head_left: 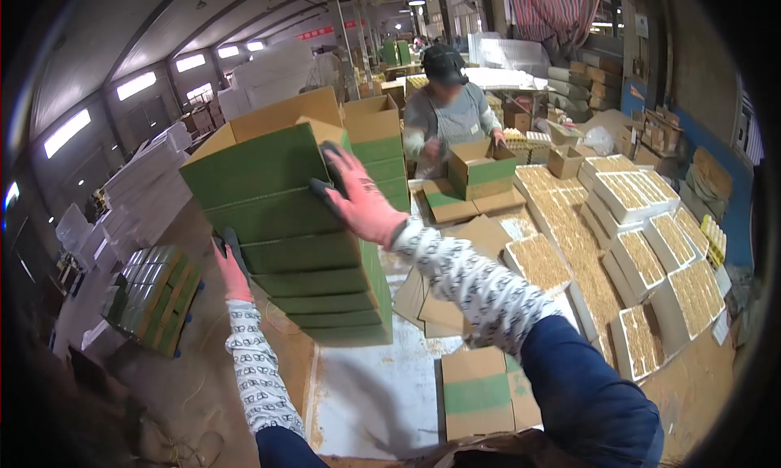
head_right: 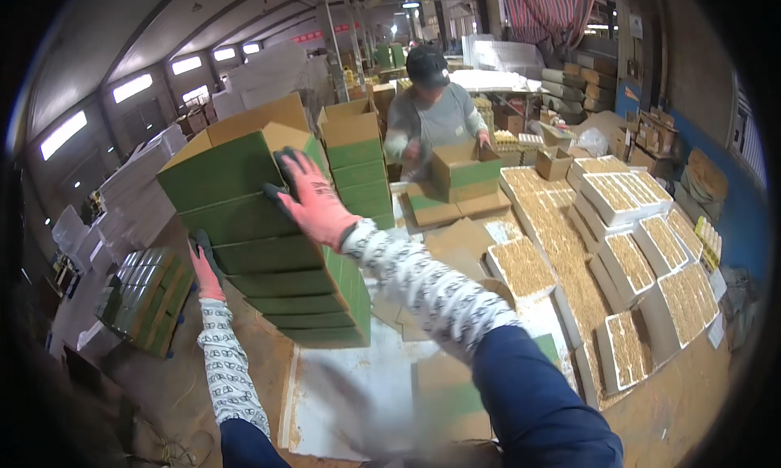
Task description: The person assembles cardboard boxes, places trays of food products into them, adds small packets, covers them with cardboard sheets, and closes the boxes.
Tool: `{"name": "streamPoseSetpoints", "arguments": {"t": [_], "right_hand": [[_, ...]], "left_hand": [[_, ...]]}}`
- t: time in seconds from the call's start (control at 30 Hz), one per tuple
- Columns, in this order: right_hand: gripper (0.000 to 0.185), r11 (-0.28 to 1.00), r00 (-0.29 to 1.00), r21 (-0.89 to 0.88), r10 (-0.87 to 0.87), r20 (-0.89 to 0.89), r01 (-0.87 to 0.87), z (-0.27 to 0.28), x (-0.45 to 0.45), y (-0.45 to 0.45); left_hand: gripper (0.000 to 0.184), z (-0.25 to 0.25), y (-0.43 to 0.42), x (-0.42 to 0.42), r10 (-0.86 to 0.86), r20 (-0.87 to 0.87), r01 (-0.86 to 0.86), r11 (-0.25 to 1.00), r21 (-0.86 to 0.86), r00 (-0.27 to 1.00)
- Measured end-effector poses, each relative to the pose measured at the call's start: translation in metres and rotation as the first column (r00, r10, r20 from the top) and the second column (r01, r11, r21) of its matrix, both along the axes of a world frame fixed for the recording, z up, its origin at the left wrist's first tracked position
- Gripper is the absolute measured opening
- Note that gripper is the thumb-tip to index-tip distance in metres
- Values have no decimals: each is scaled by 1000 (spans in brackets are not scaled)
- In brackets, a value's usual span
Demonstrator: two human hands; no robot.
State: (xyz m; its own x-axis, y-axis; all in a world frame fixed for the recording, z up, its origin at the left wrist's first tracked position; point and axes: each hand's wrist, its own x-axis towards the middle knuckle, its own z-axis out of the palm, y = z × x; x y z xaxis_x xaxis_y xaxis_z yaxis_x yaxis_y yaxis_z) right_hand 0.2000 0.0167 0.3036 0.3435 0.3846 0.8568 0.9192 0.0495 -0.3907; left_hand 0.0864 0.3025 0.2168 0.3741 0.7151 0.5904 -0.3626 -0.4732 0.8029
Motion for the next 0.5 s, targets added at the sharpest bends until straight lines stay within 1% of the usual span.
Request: {"name": "streamPoseSetpoints", "arguments": {"t": [0.03, 0.07, 0.1, 0.13, 0.17, 0.2, 0.23, 0.27, 0.3, 0.33, 0.37, 0.4, 0.43, 0.47, 0.5], "right_hand": [[64, 999, 997, -32, 20, -76, -23, -1, -14, -30], [68, 998, 999, -57, -19, -38, 17, -21, -12, -54], [69, 991, 997, -119, -60, -51, 53, -36, -25, -90], [70, 973, 994, -213, -103, -41, 92, -50, -40, -130], [71, 948, 981, -276, -185, -65, 161, -86, -46, -169], [72, 860, 930, -418, -358, -80, 295, -135, -49, -214], [74, 760, 866, -514, -496, -65, 397, -189, -53, -264], [75, 664, 784, -584, -616, -74, 467, -252, -60, -322], [73, 409, 570, -712, -821, -15, 571, -313, -84, -384], [74, 249, 309, -868, -944, -118, 430, -376, -116, -450], [77, 83, 34, -981, -996, -78, 178, -438, -147, -515], [78, 270, -301, -915, -883, -359, 300, -446, -197, -536], [78, 400, -113, -838, -876, -468, 371, -475, -229, -542], [78, 525, 64, -755, -835, -547, 393, -479, -264, -539], [75, 692, -1, -639, -678, -735, 335, -484, -284, -543]], "left_hand": [[52, 6, -9, -5, 38, -48, -37, 999, 18, 998], [53, 9, -20, -15, 78, -90, -75, 997, 31, 993], [56, 9, -45, -30, 153, -72, -147, 985, 87, 986], [57, -6, -61, -42, 251, -65, -240, 960, 141, 966], [58, -27, -78, -59, 347, -57, -330, 923, 197, 936], [60, -66, -96, -74, 321, -106, -294, 933, 208, 941], [62, -95, -134, -92, 202, -245, -183, 978, 99, 948], [64, -136, -170, -110, 88, -443, -12, 985, 171, 892], [67, -177, -207, -128, -4, -616, 178, 959, 222, 788], [76, -220, -249, -150, -22, -755, 340, 901, 268, 655], [85, -268, -286, -173, -8, -867, 497, 822, 278, 498], [95, -316, -316, -192, -102, -938, 644, 751, 146, 332], [99, -372, -346, -203, -154, -937, 735, 665, 136, 313], [102, -360, -372, -210, -197, -942, 754, 652, 83, 274], [104, -354, -382, -212, -194, -947, 743, 666, 66, 258]]}}
